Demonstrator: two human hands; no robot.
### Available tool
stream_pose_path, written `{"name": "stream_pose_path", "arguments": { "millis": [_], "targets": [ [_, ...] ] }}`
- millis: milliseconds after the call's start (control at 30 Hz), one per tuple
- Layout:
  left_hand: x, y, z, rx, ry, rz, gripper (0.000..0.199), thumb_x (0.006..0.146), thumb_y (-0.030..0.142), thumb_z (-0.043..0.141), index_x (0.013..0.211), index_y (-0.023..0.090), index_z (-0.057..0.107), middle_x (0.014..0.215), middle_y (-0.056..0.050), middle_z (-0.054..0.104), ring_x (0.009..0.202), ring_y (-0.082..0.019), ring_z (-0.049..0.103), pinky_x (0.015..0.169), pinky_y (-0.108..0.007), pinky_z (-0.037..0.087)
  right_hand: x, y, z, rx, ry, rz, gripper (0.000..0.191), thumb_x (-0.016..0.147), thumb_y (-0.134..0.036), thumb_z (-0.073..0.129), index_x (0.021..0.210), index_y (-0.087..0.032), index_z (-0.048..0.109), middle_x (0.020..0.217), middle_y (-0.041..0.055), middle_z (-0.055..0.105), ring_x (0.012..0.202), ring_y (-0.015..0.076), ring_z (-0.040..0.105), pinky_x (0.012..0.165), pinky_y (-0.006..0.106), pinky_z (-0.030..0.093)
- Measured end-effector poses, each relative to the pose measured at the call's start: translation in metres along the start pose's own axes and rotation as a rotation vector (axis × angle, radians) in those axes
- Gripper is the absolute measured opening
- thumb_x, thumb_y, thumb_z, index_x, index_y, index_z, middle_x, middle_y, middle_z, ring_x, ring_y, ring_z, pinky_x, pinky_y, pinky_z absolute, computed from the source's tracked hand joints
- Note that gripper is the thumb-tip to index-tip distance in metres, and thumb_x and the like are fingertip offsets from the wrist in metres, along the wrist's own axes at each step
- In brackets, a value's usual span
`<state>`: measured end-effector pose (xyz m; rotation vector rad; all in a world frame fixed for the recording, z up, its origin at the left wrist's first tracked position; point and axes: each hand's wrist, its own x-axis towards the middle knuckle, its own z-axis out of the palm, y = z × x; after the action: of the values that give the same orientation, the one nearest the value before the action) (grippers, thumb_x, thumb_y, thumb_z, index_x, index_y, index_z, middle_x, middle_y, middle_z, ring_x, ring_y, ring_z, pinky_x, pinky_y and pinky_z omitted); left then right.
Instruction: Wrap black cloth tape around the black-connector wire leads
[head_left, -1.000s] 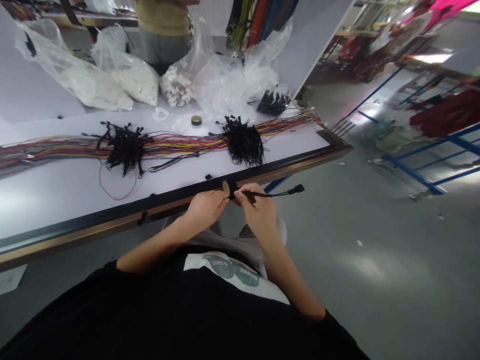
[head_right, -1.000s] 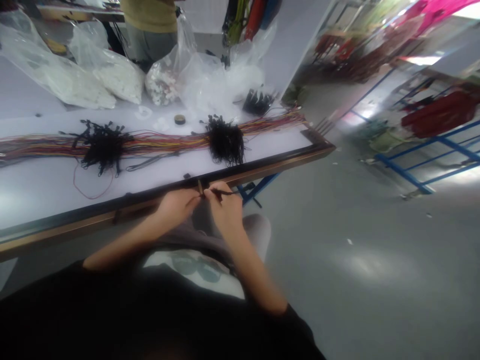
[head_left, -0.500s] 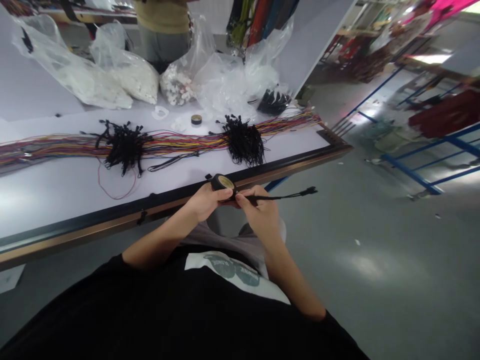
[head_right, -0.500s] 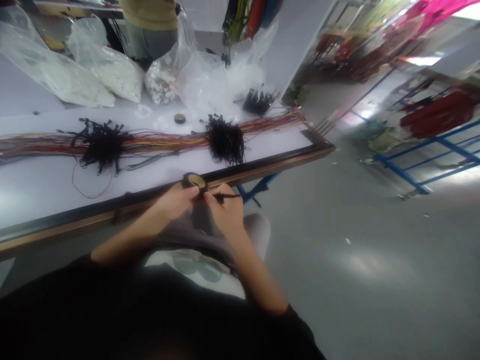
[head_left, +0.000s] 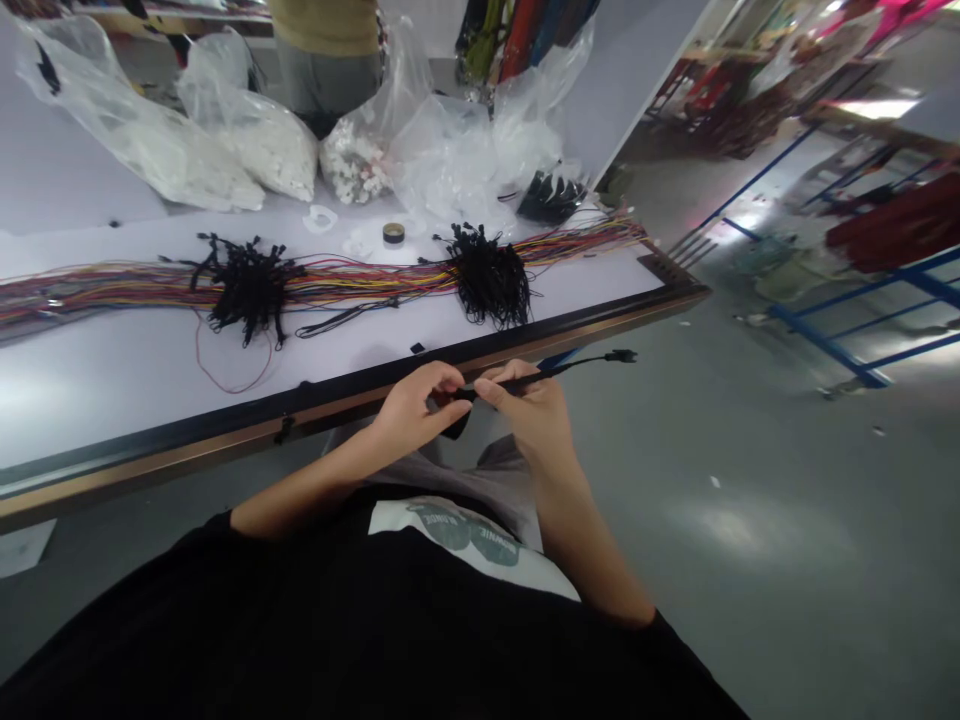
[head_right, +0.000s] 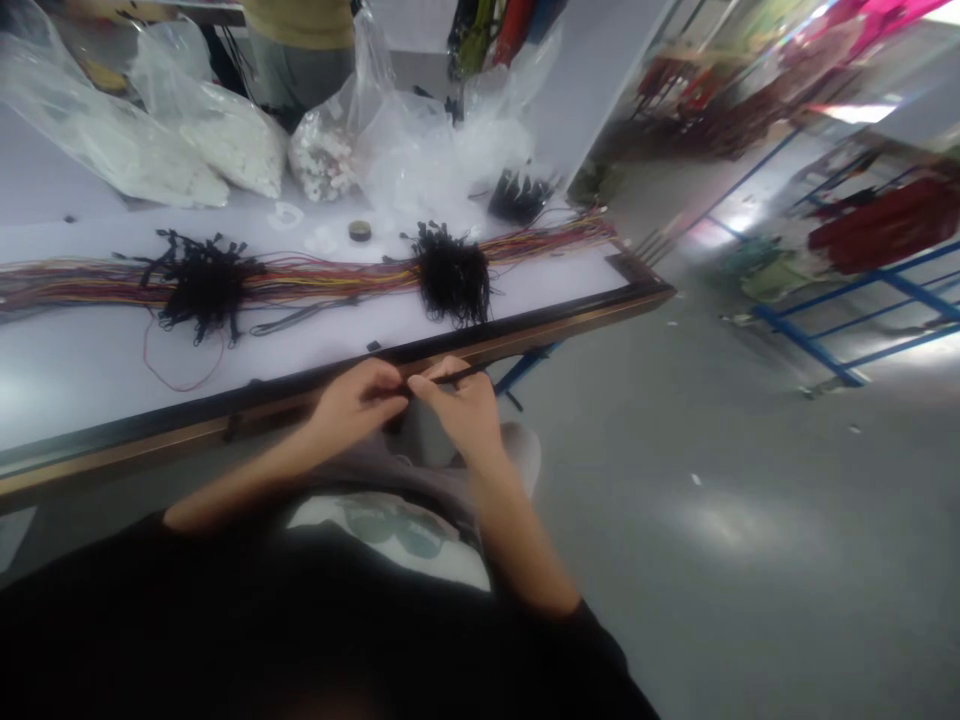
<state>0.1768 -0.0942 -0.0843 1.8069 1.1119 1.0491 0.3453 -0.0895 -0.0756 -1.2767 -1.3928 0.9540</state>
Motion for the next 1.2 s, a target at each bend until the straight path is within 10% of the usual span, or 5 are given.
{"name": "stream_pose_path", "arguments": {
  "millis": [367,833,1200],
  "targets": [
    [0.013,0.011,-0.001,0.284,-0.059,0.034,0.006,0.079,0.017,0.054,0.075,0.018,0.058,0.078,-0.002,0.06,0.074,-0.016,0.055,0.067,-0.027,0.041,-0.009,-0.013,0.01,-0.121,0.081,-0.08,0.018,0.074,-0.036,0.063,0.063,-0.023,0.058,0.067,-0.0009,0.063,0.07,0.0168,0.059,0.07,0.033,0.045],
    [0.02,0.001,0.002,-0.765,-0.137,-0.533,0.025,0.068,0.028,0.069,0.062,0.015,0.048,0.045,0.009,0.043,0.03,-0.002,0.034,0.032,-0.015,0.025,-0.011,-0.023,0.009,-0.969,-0.238,-0.141,0.032,0.09,-0.033,0.044,0.116,-0.021,0.059,0.1,0.008,0.073,0.088,0.0251,0.067,0.084,0.039,0.044],
    [0.023,-0.007,0.0,-0.648,-0.221,-0.426,0.015,0.077,0.02,0.06,0.078,0.015,0.046,0.055,0.007,0.054,0.037,-0.008,0.053,0.04,-0.018,0.041,0.005,-0.028,-0.001,-0.896,-0.491,-0.001,0.044,0.09,-0.027,0.04,0.132,-0.02,0.051,0.109,0.0063,0.072,0.096,0.0226,0.067,0.083,0.033,0.049]
  ]
}}
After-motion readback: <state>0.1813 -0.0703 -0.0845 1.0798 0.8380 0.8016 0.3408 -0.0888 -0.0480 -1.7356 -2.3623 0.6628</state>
